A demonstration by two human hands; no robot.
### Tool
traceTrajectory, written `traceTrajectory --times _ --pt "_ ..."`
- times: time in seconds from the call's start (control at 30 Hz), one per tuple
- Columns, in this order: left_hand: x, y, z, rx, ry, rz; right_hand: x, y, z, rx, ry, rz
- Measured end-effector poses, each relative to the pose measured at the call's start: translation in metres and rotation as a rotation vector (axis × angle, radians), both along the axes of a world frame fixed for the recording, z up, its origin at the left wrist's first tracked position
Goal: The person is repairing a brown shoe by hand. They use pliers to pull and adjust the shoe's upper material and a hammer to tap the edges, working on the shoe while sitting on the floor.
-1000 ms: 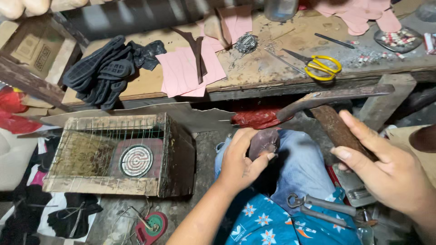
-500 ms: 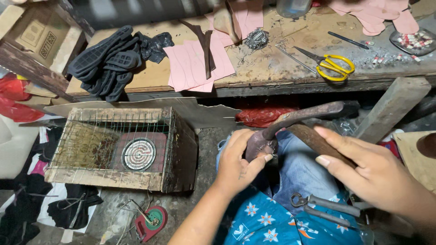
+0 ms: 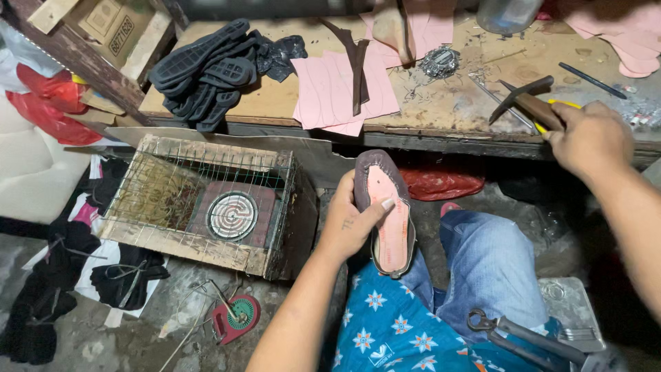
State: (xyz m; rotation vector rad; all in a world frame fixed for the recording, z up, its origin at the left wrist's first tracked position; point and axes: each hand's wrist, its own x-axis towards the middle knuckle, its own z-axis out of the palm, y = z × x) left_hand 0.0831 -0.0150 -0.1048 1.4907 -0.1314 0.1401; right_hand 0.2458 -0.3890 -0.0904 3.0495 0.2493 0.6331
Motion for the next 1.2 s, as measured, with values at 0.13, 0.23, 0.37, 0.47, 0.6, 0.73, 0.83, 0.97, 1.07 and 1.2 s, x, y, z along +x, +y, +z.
traceTrajectory --times 0.13,0.23,0.37,0.47,0.6,0.73,0.83,0.97,1.07,1.2 --pt "0.003 0.001 -0.018 -0.072 -0.019 -0.058 0.014 -0.009 -0.012 0.003 -0.021 0.005" --pt "0.004 0.002 -0.024 -0.057 -0.030 -0.049 0.018 -0.007 -0.014 0.013 -0.047 0.007" --pt "0.004 0.003 -0.021 -0.108 0.012 -0.064 0.001 0.025 -0.007 0.025 -0.160 0.043" --pt "0.004 0.000 -0.015 -0.138 0.038 -0.072 -0.043 0.081 -0.003 0.487 -0.007 0.417" --pt "0.002 -0.002 -0.004 0.228 -0.112 0.063 -0.109 0.151 -0.025 0.885 0.485 0.581" --pt "-0.005 0.006 0.004 0.162 -0.033 -0.018 -0.121 0.165 -0.042 1.172 0.691 0.346" --pt "-0.007 0.013 0.004 0.230 0.002 -0.031 -0.118 0.158 -0.048 1.231 0.686 0.396" --pt "-0.003 0.012 -0.007 0.190 -0.040 0.041 -0.120 0.149 -0.055 1.111 0.652 0.434" --pt "-0.001 0.013 -0.017 -0.145 0.055 -0.002 -0.119 0.146 -0.063 1.273 0.790 0.466" --pt "-0.007 0.008 -0.035 -0.554 0.091 -0.046 -0.122 0.141 -0.073 1.597 1.315 0.307"
